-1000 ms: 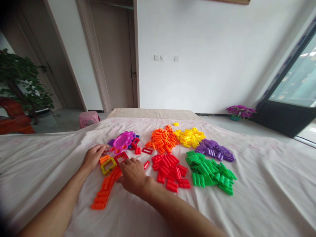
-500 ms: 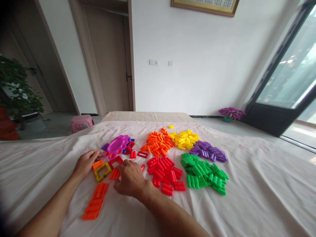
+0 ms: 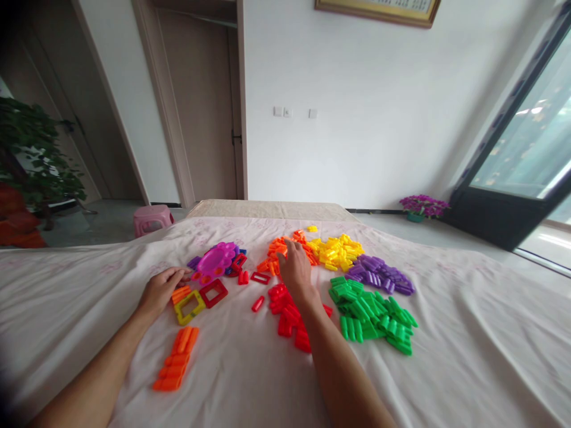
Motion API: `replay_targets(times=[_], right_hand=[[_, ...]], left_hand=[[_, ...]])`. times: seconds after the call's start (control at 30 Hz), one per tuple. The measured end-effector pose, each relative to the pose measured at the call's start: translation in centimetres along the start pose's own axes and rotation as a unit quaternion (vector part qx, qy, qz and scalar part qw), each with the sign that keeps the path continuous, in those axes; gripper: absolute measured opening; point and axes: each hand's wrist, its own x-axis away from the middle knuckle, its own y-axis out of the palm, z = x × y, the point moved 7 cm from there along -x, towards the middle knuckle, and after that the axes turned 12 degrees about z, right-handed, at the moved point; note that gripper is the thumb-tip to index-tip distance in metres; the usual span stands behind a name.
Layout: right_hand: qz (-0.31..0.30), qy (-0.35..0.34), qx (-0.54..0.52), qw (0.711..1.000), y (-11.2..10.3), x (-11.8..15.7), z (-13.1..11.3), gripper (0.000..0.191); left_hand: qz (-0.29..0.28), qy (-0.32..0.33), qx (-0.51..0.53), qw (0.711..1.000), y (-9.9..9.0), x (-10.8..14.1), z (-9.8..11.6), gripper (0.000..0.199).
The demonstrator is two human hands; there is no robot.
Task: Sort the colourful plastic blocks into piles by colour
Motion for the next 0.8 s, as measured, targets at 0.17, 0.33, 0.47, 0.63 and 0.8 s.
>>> replay_targets(times=[0.17,0.33,0.47,0.63,0.8], right_hand=[[-0.095,-0.104,-0.117,0.983,2.0,2.7,-4.3,0.028],[-0.254,-0.217,-0.222,0.916,4.1,9.6,-11.0,0.024],[-0.274,-0.294,-0.21,0.891,4.6,13.7,-13.9,0.044],[-0.261,-0.369,-0.204,0.868,4.7,15.2,-15.0,0.055],[-0.27,-0.367,-0.188,0.87,5.3,15.0,-14.9,0.042]], left_hand=[[0.001,0.004,0.001,1.0,-0.1,0.1,0.3,0.039],[0.003,0.013,-0.005,1.0,-0.2,0.2,0.4,0.043],[0.003,0.021,-0.011,1.0,-0.2,0.1,0.2,0.044],[-0.002,0.018,-0.016,1.0,-0.1,0.1,0.2,0.042],[-0.018,0.01,-0.016,1.0,0.1,0.4,0.4,0.039]])
